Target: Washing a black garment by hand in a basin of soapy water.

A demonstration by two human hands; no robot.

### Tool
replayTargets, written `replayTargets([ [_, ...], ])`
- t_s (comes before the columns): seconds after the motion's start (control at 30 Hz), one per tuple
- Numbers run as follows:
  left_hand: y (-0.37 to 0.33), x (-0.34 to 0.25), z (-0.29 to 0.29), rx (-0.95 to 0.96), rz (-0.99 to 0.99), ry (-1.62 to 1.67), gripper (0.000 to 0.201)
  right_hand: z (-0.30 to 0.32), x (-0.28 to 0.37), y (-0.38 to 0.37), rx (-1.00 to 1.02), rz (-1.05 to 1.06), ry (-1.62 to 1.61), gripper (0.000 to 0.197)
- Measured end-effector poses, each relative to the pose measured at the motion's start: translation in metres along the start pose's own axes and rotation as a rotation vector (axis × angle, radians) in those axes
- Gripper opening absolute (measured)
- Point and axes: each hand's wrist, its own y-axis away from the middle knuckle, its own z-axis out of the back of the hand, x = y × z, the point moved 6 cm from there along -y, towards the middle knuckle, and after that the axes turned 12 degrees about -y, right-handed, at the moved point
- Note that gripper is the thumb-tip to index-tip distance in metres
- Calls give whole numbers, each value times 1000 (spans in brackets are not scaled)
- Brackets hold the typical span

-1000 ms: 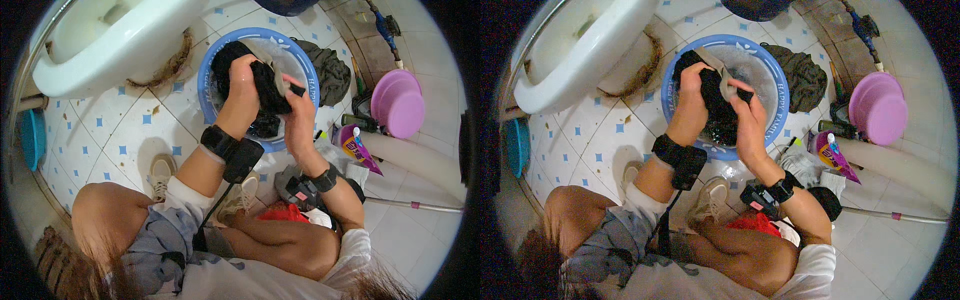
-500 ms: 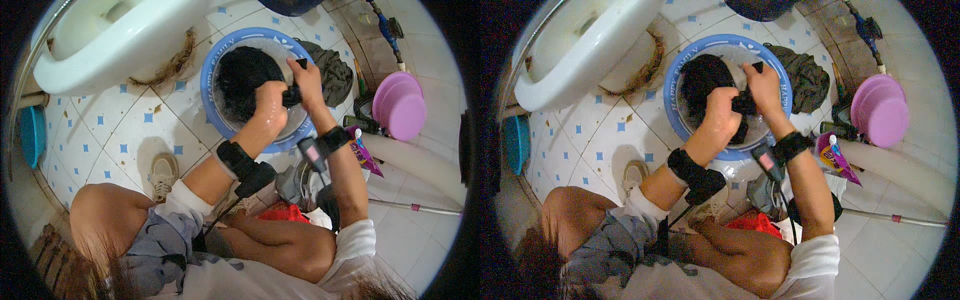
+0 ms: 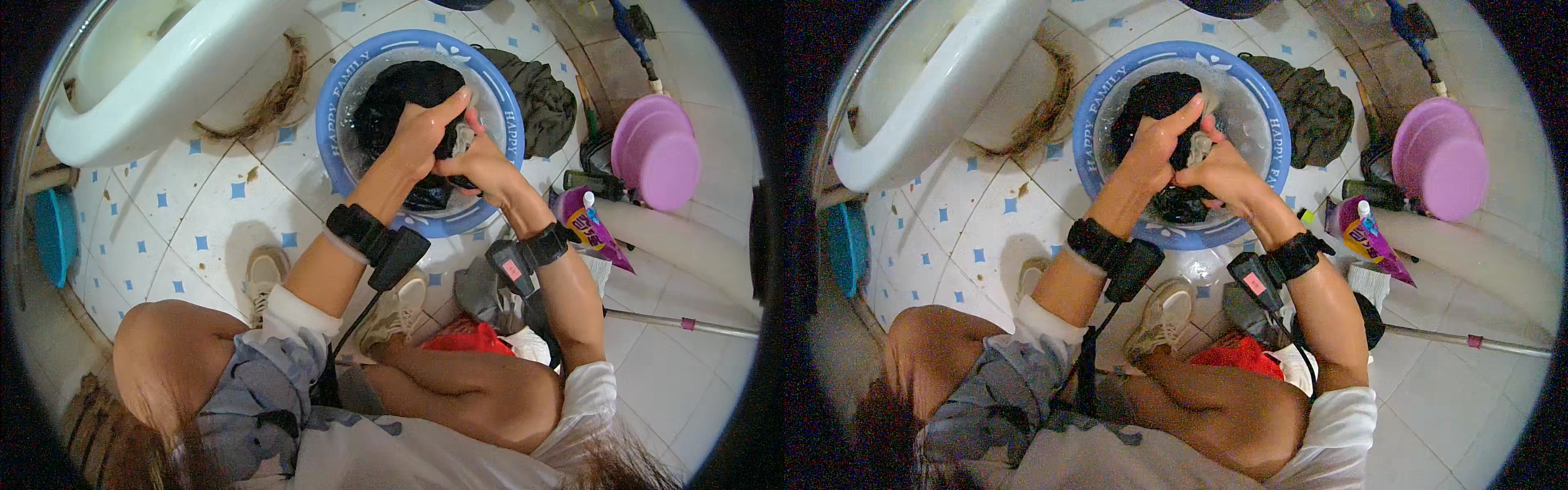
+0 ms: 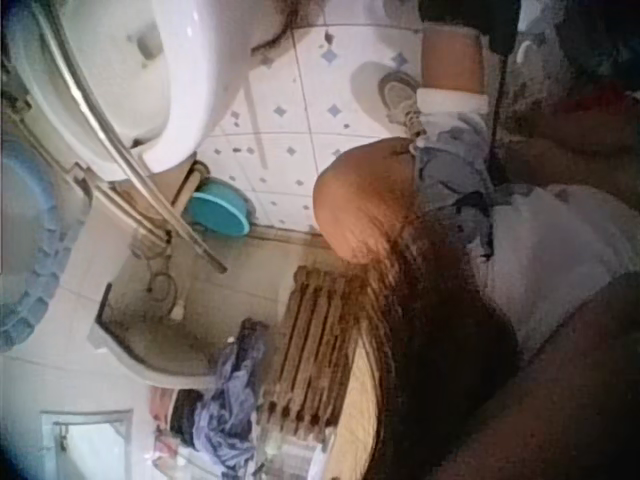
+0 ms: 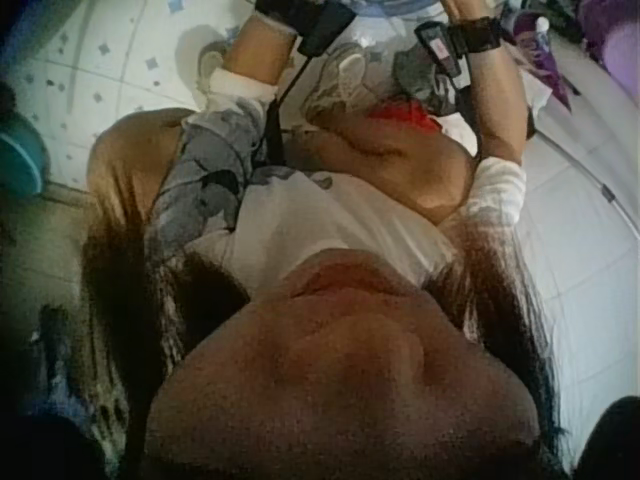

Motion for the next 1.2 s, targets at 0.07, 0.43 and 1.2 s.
replayTargets([
  [0.07,-1,-5,6,-167,-139,37,17,-3,7,6,-63,-81,178,39],
  [0.43,-15,42,27,-563,147,258,19,17,-3,-17,-270,723,967,35],
  [1.2,-67,98,54,103,525,-1613,40,92,-109,-118,171,-107,1601,40],
])
